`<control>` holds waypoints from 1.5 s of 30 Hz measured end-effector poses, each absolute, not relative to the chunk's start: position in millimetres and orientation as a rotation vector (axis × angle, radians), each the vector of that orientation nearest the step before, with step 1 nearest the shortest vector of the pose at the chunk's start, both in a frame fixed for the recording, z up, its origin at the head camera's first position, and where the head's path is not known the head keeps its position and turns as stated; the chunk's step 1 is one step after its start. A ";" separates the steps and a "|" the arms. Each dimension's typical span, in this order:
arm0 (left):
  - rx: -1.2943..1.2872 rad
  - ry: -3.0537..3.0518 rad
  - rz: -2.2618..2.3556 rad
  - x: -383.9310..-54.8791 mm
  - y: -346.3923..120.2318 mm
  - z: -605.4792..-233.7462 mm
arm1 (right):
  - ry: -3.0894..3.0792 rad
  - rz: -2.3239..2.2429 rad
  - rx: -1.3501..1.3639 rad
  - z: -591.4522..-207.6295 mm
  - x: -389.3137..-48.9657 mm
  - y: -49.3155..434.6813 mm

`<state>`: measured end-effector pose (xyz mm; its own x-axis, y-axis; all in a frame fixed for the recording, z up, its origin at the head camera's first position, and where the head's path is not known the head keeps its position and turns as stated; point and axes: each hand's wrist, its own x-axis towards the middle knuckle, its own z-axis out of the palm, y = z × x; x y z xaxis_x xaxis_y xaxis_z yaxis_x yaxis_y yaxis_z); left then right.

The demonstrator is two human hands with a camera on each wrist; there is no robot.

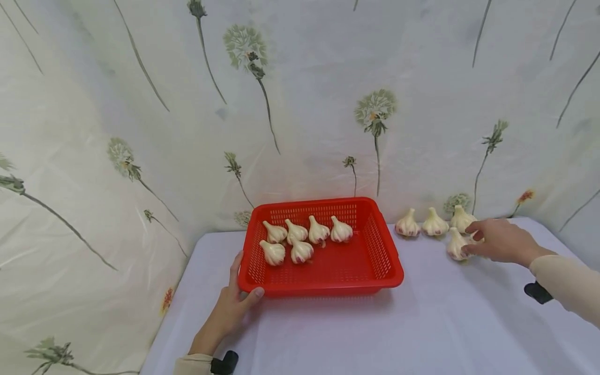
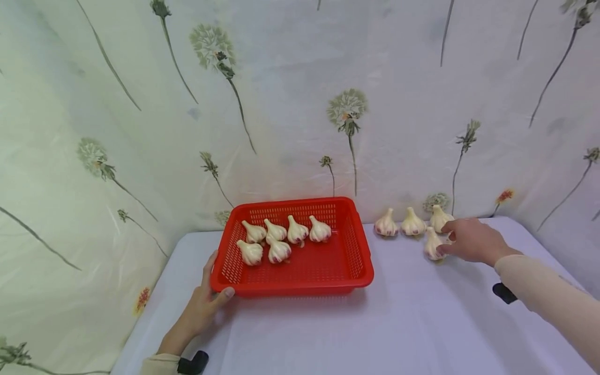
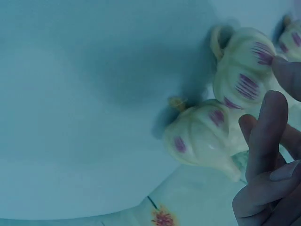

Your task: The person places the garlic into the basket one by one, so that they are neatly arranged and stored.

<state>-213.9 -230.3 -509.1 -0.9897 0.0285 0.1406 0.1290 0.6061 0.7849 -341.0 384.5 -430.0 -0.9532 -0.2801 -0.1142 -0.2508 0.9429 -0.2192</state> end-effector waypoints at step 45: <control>-0.128 -2.708 -1.382 -214.0 -230.4 -509.4 | 3.040 -0.481 -0.431 -467.9 -320.1 380.5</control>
<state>-214.0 -230.4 -509.4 -0.9916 0.0301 0.1260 0.1197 0.5851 0.8021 -320.1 380.5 -467.9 -0.9610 -0.2765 0.0096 -0.2660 0.9137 -0.3073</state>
